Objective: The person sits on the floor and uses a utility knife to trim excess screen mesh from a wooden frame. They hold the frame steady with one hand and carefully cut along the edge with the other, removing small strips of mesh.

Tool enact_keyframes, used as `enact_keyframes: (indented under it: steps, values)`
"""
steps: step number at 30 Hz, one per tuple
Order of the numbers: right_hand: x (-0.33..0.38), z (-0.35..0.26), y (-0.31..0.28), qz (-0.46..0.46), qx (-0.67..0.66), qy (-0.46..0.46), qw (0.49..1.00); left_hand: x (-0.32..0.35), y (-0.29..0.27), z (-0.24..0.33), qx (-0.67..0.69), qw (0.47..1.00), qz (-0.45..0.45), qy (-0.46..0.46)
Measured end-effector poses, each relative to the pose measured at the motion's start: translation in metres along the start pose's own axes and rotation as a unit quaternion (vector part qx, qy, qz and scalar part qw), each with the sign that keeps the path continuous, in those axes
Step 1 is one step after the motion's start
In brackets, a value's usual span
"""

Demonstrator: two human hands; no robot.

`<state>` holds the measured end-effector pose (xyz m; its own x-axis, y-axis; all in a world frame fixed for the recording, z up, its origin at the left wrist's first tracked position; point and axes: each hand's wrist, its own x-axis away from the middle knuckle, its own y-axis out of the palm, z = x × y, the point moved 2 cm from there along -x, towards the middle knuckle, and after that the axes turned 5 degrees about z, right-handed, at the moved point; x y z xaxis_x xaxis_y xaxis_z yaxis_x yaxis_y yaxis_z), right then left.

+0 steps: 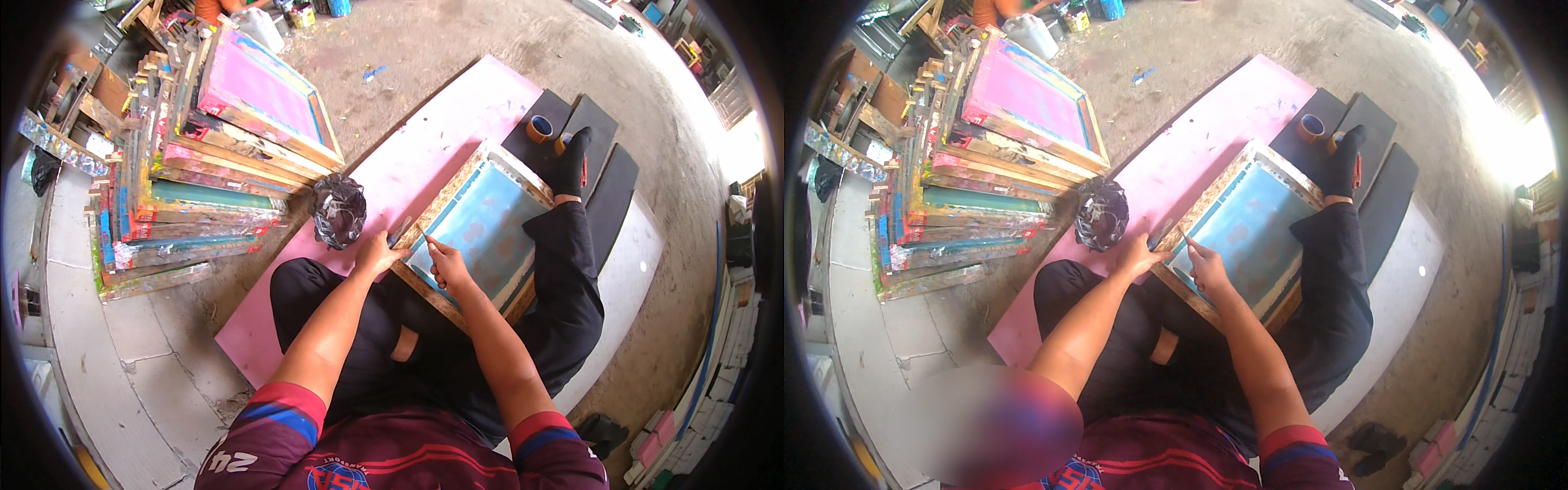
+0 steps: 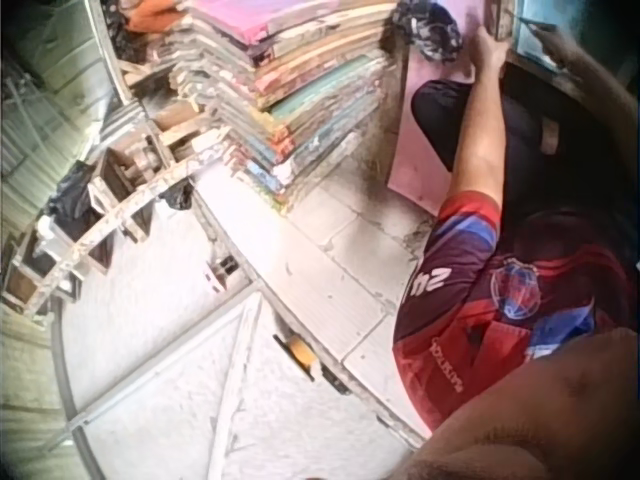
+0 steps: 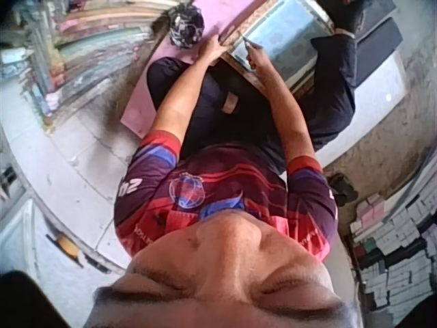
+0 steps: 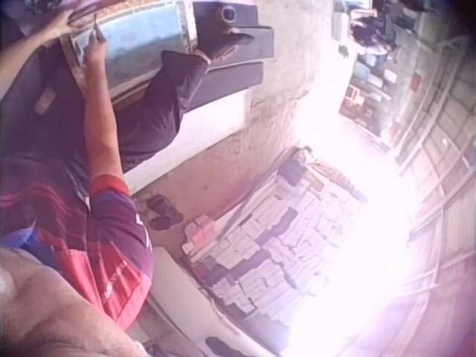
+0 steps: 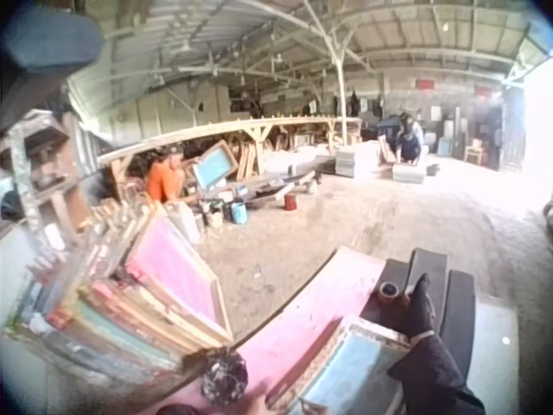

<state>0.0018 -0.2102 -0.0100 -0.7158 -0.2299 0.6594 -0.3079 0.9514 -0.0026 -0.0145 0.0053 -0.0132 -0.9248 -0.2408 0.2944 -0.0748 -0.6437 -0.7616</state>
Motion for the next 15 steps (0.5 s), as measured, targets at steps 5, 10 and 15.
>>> enact_keyframes:
  steps: [5,10,15]
  values:
    - [0.010,-0.010,0.001,-0.004,-0.007,0.011,1.000,0.008,0.002,0.004,-0.051,0.998,0.021,-0.034]
    - [0.023,-0.001,-0.003,0.016,0.064,-0.055,0.996,0.038,-0.005,0.014,-0.076,0.994,0.056,-0.061]
    - [0.029,-0.001,-0.018,0.051,0.136,-0.111,0.983,0.060,-0.004,0.009,-0.085,0.988,0.092,-0.090]
